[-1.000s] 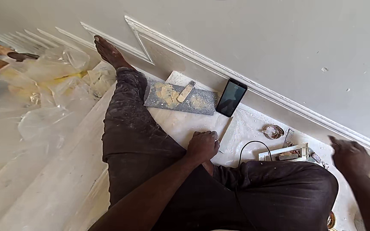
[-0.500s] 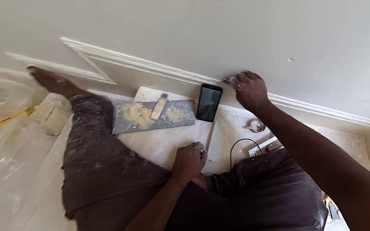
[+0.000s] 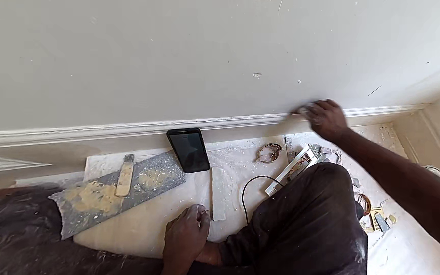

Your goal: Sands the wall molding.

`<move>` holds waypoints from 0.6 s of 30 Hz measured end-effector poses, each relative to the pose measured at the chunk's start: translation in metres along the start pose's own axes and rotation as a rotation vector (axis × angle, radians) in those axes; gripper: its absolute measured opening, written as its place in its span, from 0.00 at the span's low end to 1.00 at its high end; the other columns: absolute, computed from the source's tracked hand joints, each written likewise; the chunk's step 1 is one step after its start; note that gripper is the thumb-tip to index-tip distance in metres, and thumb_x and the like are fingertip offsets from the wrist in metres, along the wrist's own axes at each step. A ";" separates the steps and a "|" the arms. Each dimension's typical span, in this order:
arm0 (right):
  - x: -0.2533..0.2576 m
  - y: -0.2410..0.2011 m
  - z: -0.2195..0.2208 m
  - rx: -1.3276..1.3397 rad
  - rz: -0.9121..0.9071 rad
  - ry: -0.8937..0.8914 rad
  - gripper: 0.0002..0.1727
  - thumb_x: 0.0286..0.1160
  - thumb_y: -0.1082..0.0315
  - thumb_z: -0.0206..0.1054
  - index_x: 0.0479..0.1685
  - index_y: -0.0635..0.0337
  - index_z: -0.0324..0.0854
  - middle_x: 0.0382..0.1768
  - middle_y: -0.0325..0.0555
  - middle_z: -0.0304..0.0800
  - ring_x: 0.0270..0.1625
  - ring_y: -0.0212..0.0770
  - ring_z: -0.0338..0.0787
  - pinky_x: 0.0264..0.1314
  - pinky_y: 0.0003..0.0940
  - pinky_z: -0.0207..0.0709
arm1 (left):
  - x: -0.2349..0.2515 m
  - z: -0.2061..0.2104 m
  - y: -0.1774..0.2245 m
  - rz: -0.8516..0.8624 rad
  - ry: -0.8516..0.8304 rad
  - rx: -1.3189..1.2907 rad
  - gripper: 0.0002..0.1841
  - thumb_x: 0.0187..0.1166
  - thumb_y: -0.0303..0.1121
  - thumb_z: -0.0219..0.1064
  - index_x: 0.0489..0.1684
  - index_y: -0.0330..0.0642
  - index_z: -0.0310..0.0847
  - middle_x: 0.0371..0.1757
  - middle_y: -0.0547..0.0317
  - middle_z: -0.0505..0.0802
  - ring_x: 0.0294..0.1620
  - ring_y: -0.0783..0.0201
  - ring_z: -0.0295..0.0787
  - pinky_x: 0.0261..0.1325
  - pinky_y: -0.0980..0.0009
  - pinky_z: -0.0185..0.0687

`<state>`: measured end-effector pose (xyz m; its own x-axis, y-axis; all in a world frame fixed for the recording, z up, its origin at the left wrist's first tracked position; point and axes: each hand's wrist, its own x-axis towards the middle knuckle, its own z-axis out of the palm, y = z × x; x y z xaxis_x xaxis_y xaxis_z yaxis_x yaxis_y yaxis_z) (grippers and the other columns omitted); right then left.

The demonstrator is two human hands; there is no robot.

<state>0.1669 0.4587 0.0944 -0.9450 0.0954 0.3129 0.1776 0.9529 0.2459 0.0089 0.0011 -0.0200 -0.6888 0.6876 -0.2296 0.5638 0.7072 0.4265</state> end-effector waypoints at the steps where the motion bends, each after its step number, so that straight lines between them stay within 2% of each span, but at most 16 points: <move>1: -0.026 0.028 -0.007 -0.037 0.108 -0.090 0.15 0.81 0.78 0.56 0.53 0.65 0.89 0.54 0.61 0.94 0.58 0.64 0.92 0.59 0.62 0.81 | 0.000 -0.001 0.000 -0.003 0.001 0.007 0.17 0.82 0.41 0.57 0.50 0.41 0.89 0.36 0.51 0.94 0.41 0.47 0.92 0.56 0.38 0.80; 3: -0.070 0.075 -0.035 -0.126 0.417 -0.372 0.13 0.83 0.77 0.56 0.52 0.68 0.88 0.56 0.65 0.92 0.62 0.68 0.89 0.65 0.68 0.76 | 0.000 -0.002 0.003 -0.013 -0.017 0.011 0.16 0.83 0.41 0.58 0.49 0.41 0.89 0.36 0.52 0.93 0.41 0.48 0.92 0.56 0.39 0.79; 4: -0.087 0.093 -0.050 -0.179 0.591 -0.512 0.10 0.82 0.75 0.60 0.45 0.69 0.88 0.51 0.68 0.91 0.58 0.71 0.89 0.61 0.72 0.75 | 0.001 -0.004 0.004 -0.022 -0.032 0.013 0.14 0.83 0.40 0.59 0.48 0.42 0.88 0.36 0.52 0.93 0.42 0.48 0.91 0.56 0.40 0.79; 5: -0.101 0.106 -0.062 -0.229 0.755 -0.641 0.10 0.83 0.70 0.64 0.42 0.71 0.86 0.49 0.71 0.90 0.56 0.74 0.89 0.56 0.75 0.76 | 0.002 -0.005 0.004 -0.028 -0.041 0.018 0.13 0.83 0.40 0.60 0.48 0.43 0.88 0.36 0.53 0.93 0.42 0.50 0.91 0.56 0.42 0.80; 7: -0.125 0.116 -0.076 -0.248 0.948 -0.691 0.13 0.81 0.67 0.67 0.44 0.73 0.84 0.51 0.77 0.87 0.56 0.80 0.87 0.48 0.79 0.77 | 0.002 -0.007 0.005 -0.046 -0.074 0.020 0.12 0.84 0.40 0.62 0.50 0.43 0.88 0.39 0.53 0.93 0.45 0.51 0.91 0.58 0.43 0.80; 8: -0.128 0.109 -0.075 -0.225 0.950 -0.646 0.12 0.80 0.68 0.67 0.46 0.74 0.84 0.52 0.78 0.86 0.56 0.81 0.86 0.48 0.81 0.77 | 0.002 -0.009 0.005 -0.061 -0.096 0.025 0.13 0.85 0.40 0.62 0.52 0.44 0.88 0.41 0.53 0.94 0.46 0.51 0.91 0.60 0.44 0.79; 10: -0.123 0.084 -0.056 -0.154 0.769 -0.558 0.11 0.79 0.70 0.66 0.50 0.69 0.87 0.53 0.74 0.88 0.58 0.78 0.87 0.52 0.78 0.78 | 0.002 -0.011 0.005 -0.087 -0.125 0.031 0.14 0.86 0.42 0.61 0.53 0.45 0.88 0.43 0.54 0.94 0.49 0.52 0.92 0.63 0.44 0.79; 12: -0.101 0.045 -0.030 -0.036 0.534 -0.484 0.15 0.84 0.67 0.62 0.59 0.62 0.89 0.57 0.69 0.89 0.64 0.72 0.86 0.63 0.74 0.77 | 0.003 -0.011 0.006 -0.099 -0.120 0.019 0.14 0.85 0.44 0.62 0.53 0.46 0.88 0.44 0.55 0.94 0.50 0.53 0.91 0.64 0.46 0.79; 13: -0.081 0.019 -0.018 0.019 0.440 -0.436 0.15 0.86 0.65 0.61 0.59 0.63 0.88 0.57 0.68 0.89 0.65 0.71 0.86 0.65 0.72 0.77 | 0.002 -0.012 0.007 -0.107 -0.118 0.005 0.14 0.85 0.44 0.63 0.54 0.46 0.88 0.45 0.55 0.94 0.51 0.53 0.91 0.64 0.46 0.79; 16: -0.007 -0.065 0.005 0.124 0.184 -0.234 0.15 0.87 0.64 0.60 0.55 0.65 0.88 0.53 0.65 0.91 0.62 0.67 0.89 0.64 0.65 0.80 | -0.001 -0.015 0.006 -0.123 -0.102 -0.028 0.14 0.86 0.44 0.63 0.54 0.47 0.88 0.46 0.56 0.94 0.52 0.54 0.91 0.64 0.46 0.79; 18: 0.043 -0.115 0.001 0.149 0.048 -0.107 0.14 0.86 0.65 0.60 0.51 0.66 0.88 0.49 0.64 0.91 0.57 0.66 0.91 0.58 0.63 0.83 | -0.002 -0.014 0.006 -0.111 -0.068 -0.046 0.13 0.85 0.43 0.63 0.53 0.47 0.88 0.45 0.56 0.94 0.50 0.54 0.91 0.63 0.47 0.80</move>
<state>0.1060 0.3535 0.0782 -0.9616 0.1645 0.2196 0.1883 0.9778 0.0917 0.0069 0.0015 -0.0044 -0.7122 0.6166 -0.3355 0.4635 0.7721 0.4348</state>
